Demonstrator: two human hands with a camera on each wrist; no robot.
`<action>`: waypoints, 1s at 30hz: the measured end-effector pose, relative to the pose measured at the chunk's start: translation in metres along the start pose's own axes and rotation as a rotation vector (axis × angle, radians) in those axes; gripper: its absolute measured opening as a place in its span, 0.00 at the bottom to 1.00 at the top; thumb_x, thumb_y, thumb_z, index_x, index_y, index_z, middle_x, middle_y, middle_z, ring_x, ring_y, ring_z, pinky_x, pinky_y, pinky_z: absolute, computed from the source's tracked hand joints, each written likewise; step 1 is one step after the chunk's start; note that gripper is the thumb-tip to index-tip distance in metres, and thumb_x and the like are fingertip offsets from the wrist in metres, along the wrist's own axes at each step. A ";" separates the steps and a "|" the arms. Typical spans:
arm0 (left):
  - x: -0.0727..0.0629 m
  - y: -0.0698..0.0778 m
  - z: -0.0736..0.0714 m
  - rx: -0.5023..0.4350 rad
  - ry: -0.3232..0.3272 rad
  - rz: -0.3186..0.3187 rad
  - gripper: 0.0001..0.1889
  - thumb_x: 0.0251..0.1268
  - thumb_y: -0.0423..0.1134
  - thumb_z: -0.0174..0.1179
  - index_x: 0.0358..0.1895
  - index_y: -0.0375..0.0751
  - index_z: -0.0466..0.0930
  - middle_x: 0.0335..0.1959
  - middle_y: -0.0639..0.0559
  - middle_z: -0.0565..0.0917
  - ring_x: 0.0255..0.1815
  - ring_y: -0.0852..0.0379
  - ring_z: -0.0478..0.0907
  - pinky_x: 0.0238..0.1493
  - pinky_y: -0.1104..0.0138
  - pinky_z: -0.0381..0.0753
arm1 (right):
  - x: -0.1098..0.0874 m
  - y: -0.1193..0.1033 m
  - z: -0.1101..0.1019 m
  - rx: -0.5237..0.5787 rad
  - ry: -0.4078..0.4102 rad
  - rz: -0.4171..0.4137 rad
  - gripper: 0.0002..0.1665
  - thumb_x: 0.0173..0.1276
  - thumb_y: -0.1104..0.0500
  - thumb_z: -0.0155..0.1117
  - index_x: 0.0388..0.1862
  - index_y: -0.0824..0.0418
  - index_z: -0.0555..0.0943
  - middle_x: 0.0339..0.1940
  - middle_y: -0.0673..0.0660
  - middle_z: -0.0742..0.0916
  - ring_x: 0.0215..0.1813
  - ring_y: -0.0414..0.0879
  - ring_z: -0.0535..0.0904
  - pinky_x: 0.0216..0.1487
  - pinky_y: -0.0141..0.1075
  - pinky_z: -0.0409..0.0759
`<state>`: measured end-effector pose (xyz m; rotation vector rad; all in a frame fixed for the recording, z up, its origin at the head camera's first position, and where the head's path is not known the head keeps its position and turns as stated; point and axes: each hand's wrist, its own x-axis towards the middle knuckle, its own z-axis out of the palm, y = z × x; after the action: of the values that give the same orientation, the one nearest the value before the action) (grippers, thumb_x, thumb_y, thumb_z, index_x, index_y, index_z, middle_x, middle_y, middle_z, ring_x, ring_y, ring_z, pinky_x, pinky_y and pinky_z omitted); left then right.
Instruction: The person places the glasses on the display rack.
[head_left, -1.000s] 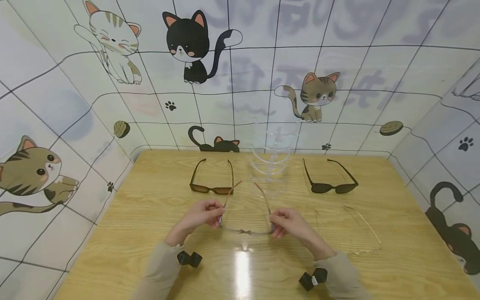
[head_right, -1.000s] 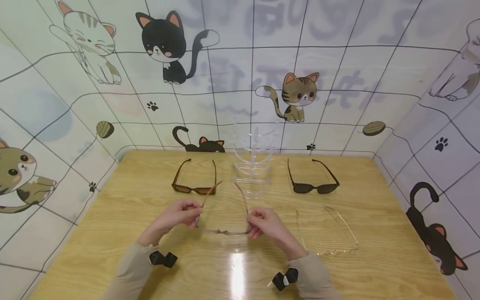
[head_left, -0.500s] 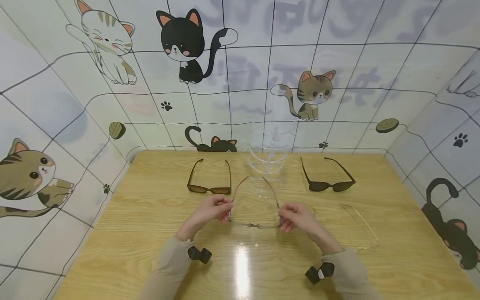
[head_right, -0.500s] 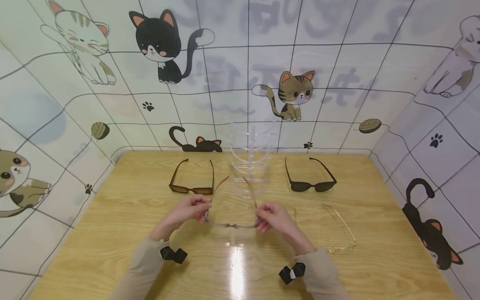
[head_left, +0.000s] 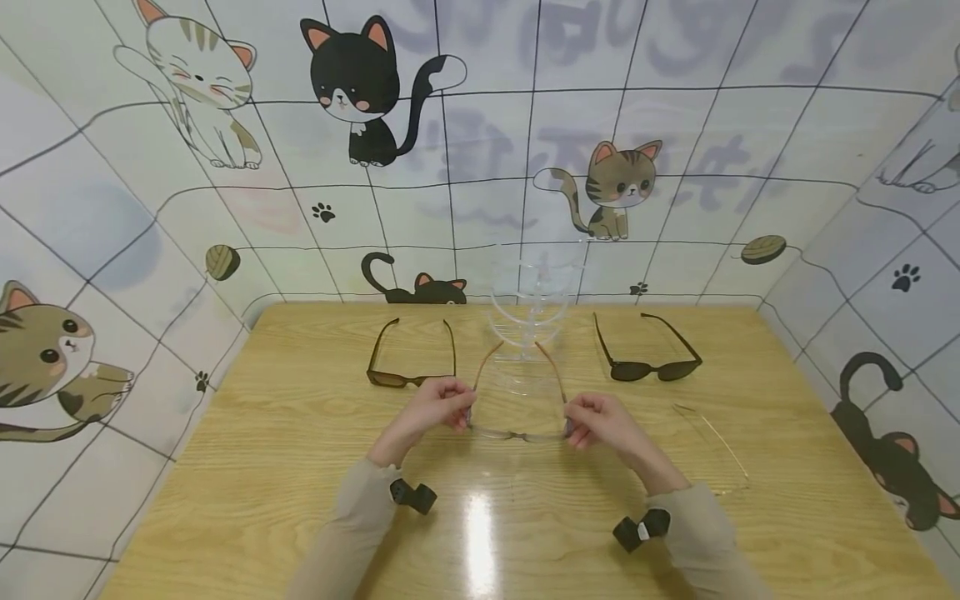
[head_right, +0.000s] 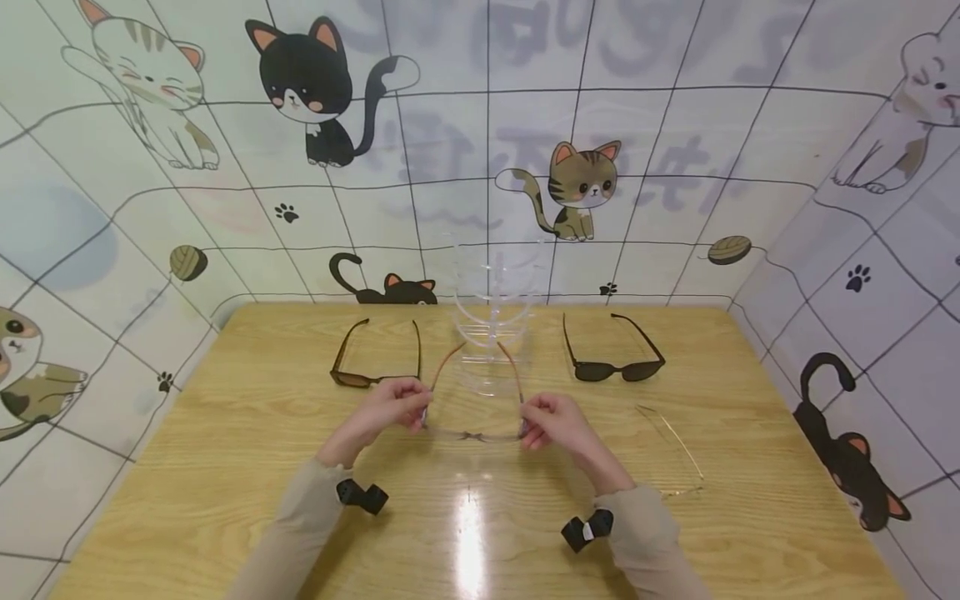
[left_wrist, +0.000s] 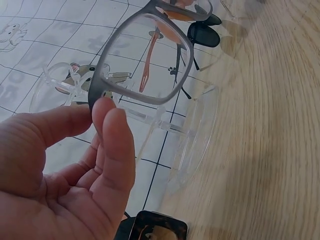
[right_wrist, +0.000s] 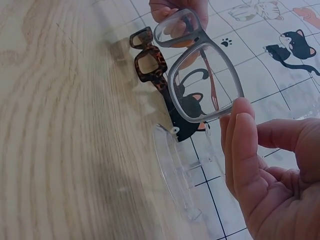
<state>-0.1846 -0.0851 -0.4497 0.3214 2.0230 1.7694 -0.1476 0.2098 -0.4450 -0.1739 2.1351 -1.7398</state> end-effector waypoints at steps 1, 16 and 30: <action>0.001 0.000 0.001 0.005 0.004 0.000 0.16 0.68 0.35 0.54 0.45 0.19 0.72 0.21 0.51 0.78 0.19 0.60 0.77 0.29 0.60 0.84 | 0.001 0.000 -0.001 -0.004 0.004 0.003 0.15 0.72 0.61 0.51 0.36 0.76 0.73 0.22 0.54 0.82 0.23 0.42 0.80 0.26 0.33 0.82; 0.021 0.010 0.006 0.011 0.142 -0.036 0.14 0.68 0.34 0.54 0.45 0.21 0.75 0.20 0.50 0.77 0.17 0.60 0.76 0.33 0.53 0.84 | 0.023 -0.015 -0.017 -0.057 0.107 0.041 0.13 0.72 0.62 0.51 0.33 0.71 0.75 0.21 0.54 0.81 0.22 0.42 0.80 0.28 0.39 0.84; 0.040 0.015 0.008 -0.019 0.251 -0.064 0.14 0.68 0.34 0.55 0.47 0.24 0.76 0.21 0.49 0.77 0.18 0.60 0.75 0.29 0.63 0.83 | 0.040 -0.022 -0.026 -0.083 0.167 0.074 0.13 0.73 0.60 0.51 0.36 0.72 0.75 0.22 0.54 0.81 0.25 0.46 0.82 0.31 0.39 0.84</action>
<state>-0.2175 -0.0584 -0.4427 0.0288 2.1564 1.8669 -0.1971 0.2152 -0.4279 0.0289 2.3022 -1.6773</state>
